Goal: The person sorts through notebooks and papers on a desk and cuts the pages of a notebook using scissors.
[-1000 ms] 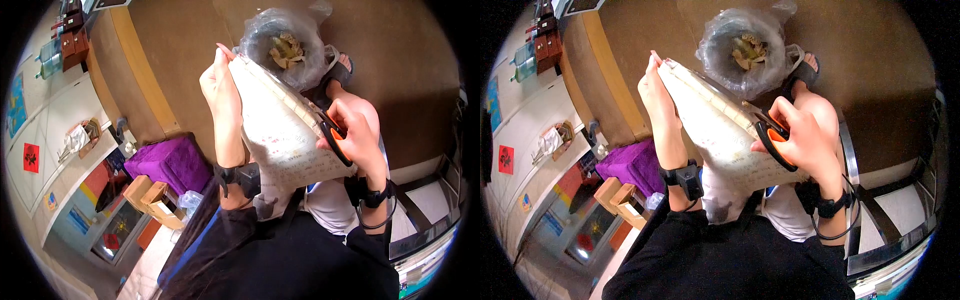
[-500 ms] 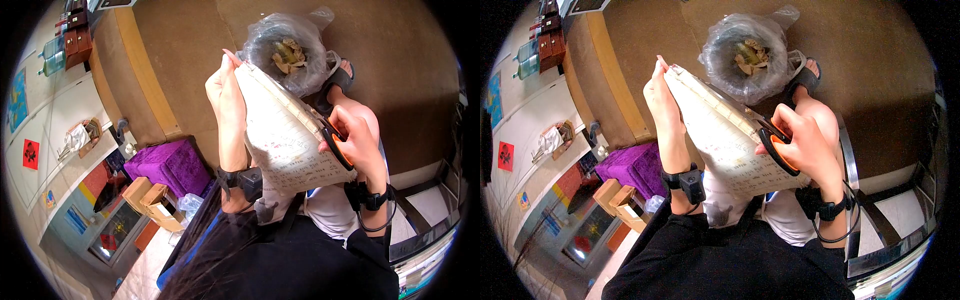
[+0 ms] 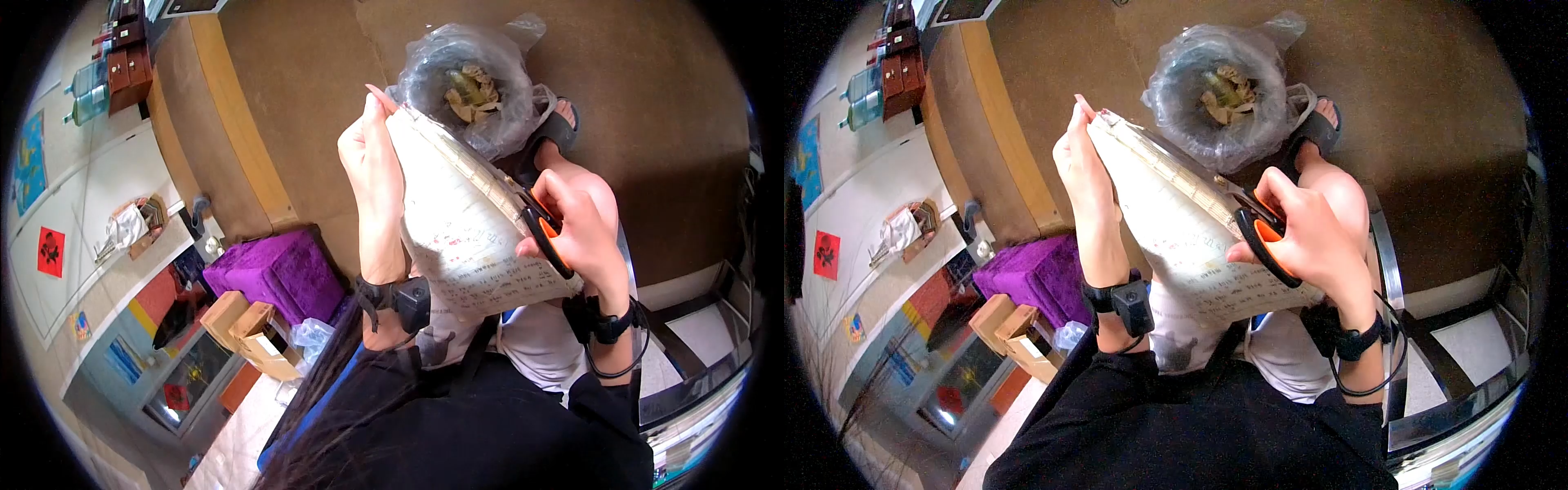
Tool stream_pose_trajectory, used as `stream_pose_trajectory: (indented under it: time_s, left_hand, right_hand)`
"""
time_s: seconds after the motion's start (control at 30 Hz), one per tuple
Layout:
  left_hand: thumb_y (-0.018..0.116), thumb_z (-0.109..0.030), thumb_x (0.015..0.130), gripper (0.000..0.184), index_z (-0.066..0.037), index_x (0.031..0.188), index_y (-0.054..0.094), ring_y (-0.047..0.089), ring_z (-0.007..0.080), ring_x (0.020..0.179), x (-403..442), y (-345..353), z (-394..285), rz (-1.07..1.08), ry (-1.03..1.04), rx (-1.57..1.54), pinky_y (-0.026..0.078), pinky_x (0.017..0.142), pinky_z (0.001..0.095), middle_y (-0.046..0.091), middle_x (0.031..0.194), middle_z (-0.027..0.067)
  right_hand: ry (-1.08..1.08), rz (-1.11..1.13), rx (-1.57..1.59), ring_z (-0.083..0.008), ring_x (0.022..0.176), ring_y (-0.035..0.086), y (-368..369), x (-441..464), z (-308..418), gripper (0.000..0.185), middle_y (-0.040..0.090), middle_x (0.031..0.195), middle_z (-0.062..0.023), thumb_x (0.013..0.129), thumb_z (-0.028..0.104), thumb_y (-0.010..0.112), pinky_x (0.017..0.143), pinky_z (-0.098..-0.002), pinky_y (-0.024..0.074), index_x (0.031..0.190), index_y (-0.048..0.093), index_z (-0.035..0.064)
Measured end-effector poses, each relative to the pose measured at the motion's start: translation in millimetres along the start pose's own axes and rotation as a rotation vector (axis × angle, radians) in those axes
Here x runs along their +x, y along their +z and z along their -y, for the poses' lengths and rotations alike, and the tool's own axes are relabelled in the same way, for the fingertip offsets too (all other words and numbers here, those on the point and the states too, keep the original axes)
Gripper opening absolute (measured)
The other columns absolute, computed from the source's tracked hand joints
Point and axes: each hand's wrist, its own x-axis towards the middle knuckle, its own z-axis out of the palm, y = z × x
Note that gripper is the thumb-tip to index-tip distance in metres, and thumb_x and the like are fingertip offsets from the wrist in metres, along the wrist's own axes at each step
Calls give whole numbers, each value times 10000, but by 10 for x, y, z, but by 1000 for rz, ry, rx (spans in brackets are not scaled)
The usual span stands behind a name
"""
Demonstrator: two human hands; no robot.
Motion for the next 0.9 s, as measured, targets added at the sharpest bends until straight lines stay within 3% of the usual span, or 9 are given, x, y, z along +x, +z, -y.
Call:
stream_pose_trajectory:
  time_s: [0.43,0.53,0.83,0.9]
  left_hand:
    - [424,-268,1029,413,-24,737,585,412,19,602,-60,2,-58,-12,49,72,321,552,199,530,661,-38]
    - [463,-279,1006,332,-81,788,615,551,51,559,-39,-48,-22,25,88,36,416,506,205,618,681,2]
    - [458,-276,1009,321,-84,805,616,548,46,562,-45,-68,-12,51,78,18,417,507,202,615,684,-3]
    - [436,-273,1021,374,-49,767,594,461,30,587,-65,-20,-50,22,65,41,349,535,202,563,670,-26]
  right_hand:
    - [-17,-31,-4,-130,530,396,1,25,61,506,437,566,-58,642,276,869,499,-301,326,796,453,32]
    - [6,-37,-21,-125,523,375,3,17,71,476,413,557,-51,654,243,859,491,-300,308,784,452,32]
    - [-15,-57,10,-113,526,369,47,13,31,456,408,556,-49,662,212,850,488,-297,300,785,451,28]
    - [-22,-65,19,-112,526,370,63,21,43,449,410,556,-49,667,204,846,488,-295,300,786,451,27]
